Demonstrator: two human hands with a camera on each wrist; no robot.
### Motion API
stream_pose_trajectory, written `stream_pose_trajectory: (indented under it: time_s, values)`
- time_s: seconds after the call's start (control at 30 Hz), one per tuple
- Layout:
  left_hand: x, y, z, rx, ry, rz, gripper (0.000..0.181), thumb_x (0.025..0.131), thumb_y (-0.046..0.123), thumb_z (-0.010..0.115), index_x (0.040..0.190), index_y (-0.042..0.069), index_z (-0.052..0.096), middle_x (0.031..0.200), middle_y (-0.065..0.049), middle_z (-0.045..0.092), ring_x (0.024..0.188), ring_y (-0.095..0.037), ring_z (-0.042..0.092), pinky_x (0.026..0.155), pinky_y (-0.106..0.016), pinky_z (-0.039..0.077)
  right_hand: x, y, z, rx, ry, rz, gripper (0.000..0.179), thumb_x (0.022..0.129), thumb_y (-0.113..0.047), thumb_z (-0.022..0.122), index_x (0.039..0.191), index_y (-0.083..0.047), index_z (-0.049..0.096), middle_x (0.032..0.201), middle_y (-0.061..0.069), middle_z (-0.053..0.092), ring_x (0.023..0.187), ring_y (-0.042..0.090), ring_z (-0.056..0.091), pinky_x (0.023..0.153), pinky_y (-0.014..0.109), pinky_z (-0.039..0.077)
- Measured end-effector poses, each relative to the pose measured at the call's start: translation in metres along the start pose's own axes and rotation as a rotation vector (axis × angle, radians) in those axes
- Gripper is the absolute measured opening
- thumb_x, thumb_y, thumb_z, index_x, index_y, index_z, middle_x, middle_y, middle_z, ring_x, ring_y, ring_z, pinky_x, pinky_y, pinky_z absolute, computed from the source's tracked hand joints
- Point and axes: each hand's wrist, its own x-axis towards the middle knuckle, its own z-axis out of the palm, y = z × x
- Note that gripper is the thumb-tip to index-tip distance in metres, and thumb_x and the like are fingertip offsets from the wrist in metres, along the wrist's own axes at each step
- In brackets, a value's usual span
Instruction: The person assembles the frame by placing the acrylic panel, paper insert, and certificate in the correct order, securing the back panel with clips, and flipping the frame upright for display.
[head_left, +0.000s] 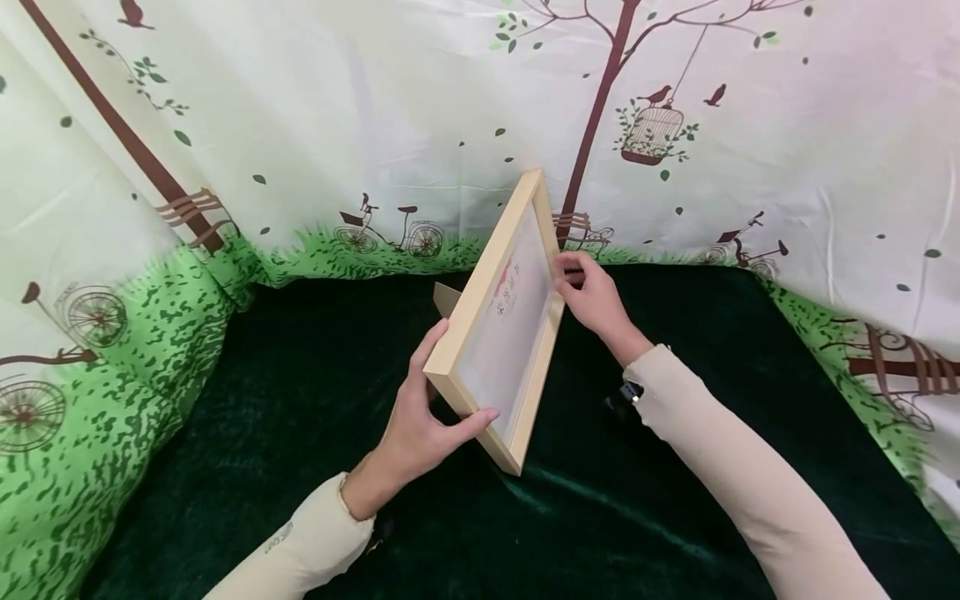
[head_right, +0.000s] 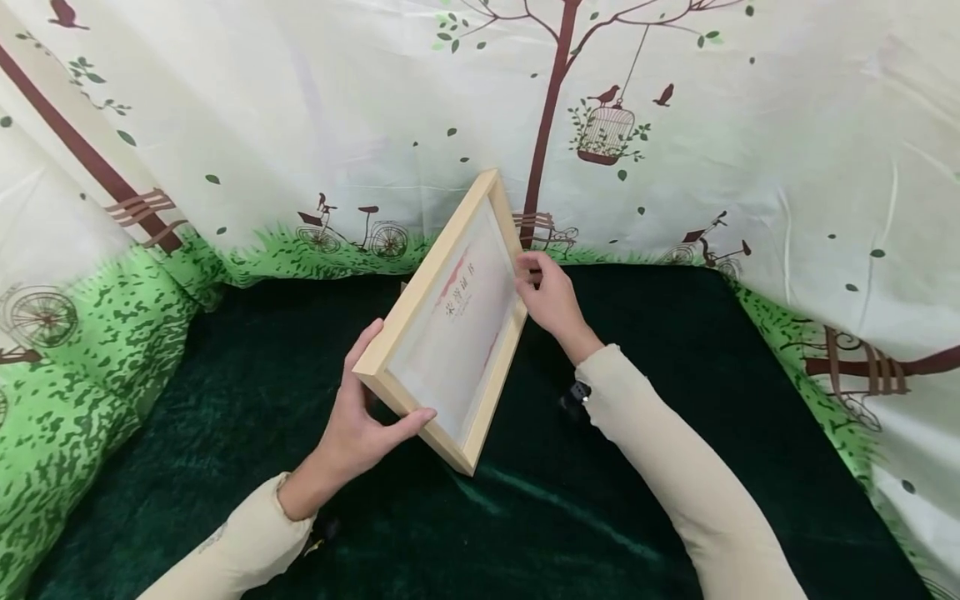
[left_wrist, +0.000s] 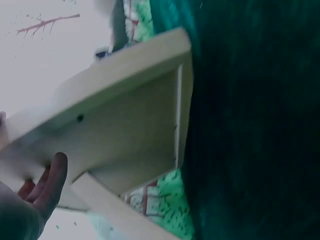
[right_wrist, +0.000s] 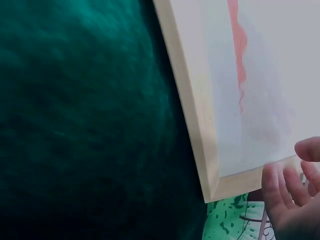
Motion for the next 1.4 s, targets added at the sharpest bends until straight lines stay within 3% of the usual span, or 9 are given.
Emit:
stream_pose_trajectory:
  time_s: [0.23, 0.33, 0.5, 0.73, 0.93, 1.13, 1.4]
  values:
    - [-0.02, 0.001, 0.015, 0.042, 0.123, 0.032, 0.109, 0.077, 0.0, 0.083, 0.153, 0.004, 0.006, 0.144, -0.023, 0.044, 0.114, -0.034, 0.065, 0.075, -0.034, 0.061, 0.024, 0.004, 0.0, -0.019, -0.011, 0.047, 0.048, 0.103, -0.014, 0.052, 0.149, -0.013, 0.037, 0.15, 0.014, 0.042, 0.135, 0.033, 0.045, 0.107, 0.053, 0.043]
    - [-0.023, 0.001, 0.021, 0.066, 0.126, 0.046, 0.11, 0.078, 0.001, 0.083, 0.153, 0.003, 0.002, 0.144, -0.024, 0.044, 0.11, -0.035, 0.067, 0.069, -0.029, 0.061, 0.028, 0.008, -0.003, -0.023, -0.06, 0.097, 0.055, 0.104, -0.017, 0.051, 0.155, -0.017, 0.031, 0.153, 0.014, 0.04, 0.141, 0.032, 0.039, 0.111, 0.054, 0.039]
    - [-0.024, 0.004, 0.027, 0.055, 0.103, 0.049, 0.111, 0.08, 0.001, 0.081, 0.153, 0.003, -0.003, 0.145, -0.025, 0.043, 0.108, -0.036, 0.069, 0.071, -0.029, 0.061, 0.029, 0.009, -0.005, 0.03, -0.155, 0.171, 0.066, 0.104, -0.017, 0.051, 0.16, -0.023, 0.019, 0.16, 0.012, 0.033, 0.149, 0.029, 0.03, 0.118, 0.052, 0.031]
    - [-0.018, 0.006, 0.026, 0.045, 0.079, 0.052, 0.109, 0.081, 0.003, 0.081, 0.153, 0.003, 0.0, 0.144, -0.025, 0.048, 0.108, -0.035, 0.07, 0.072, -0.027, 0.061, 0.03, 0.0, -0.011, 0.202, -0.18, 0.259, 0.066, 0.103, -0.015, 0.049, 0.16, -0.02, 0.017, 0.163, 0.01, 0.027, 0.148, 0.028, 0.031, 0.12, 0.051, 0.028]
    - [-0.011, 0.002, 0.018, -0.014, 0.066, 0.06, 0.11, 0.079, -0.002, 0.081, 0.153, 0.004, 0.001, 0.141, -0.027, 0.051, 0.105, -0.038, 0.071, 0.069, -0.027, 0.061, 0.026, -0.003, -0.02, 0.244, -0.153, 0.289, 0.065, 0.103, -0.016, 0.049, 0.16, -0.019, 0.018, 0.163, 0.01, 0.027, 0.145, 0.029, 0.036, 0.119, 0.05, 0.029]
    - [-0.001, -0.002, 0.009, -0.041, 0.063, 0.009, 0.112, 0.079, -0.003, 0.08, 0.156, 0.01, -0.001, 0.138, -0.03, 0.052, 0.101, -0.038, 0.071, 0.063, -0.029, 0.06, 0.022, -0.004, -0.029, 0.248, -0.114, 0.291, 0.065, 0.103, -0.017, 0.05, 0.16, -0.019, 0.019, 0.165, 0.009, 0.025, 0.146, 0.028, 0.035, 0.119, 0.048, 0.028]
    - [0.014, -0.008, -0.005, -0.111, 0.002, -0.079, 0.115, 0.08, -0.001, 0.079, 0.157, 0.018, -0.004, 0.141, -0.027, 0.051, 0.105, -0.039, 0.07, 0.067, -0.032, 0.061, 0.014, -0.001, -0.037, 0.246, -0.058, 0.319, 0.065, 0.102, -0.018, 0.05, 0.16, -0.021, 0.021, 0.165, 0.01, 0.024, 0.146, 0.03, 0.034, 0.12, 0.048, 0.029]
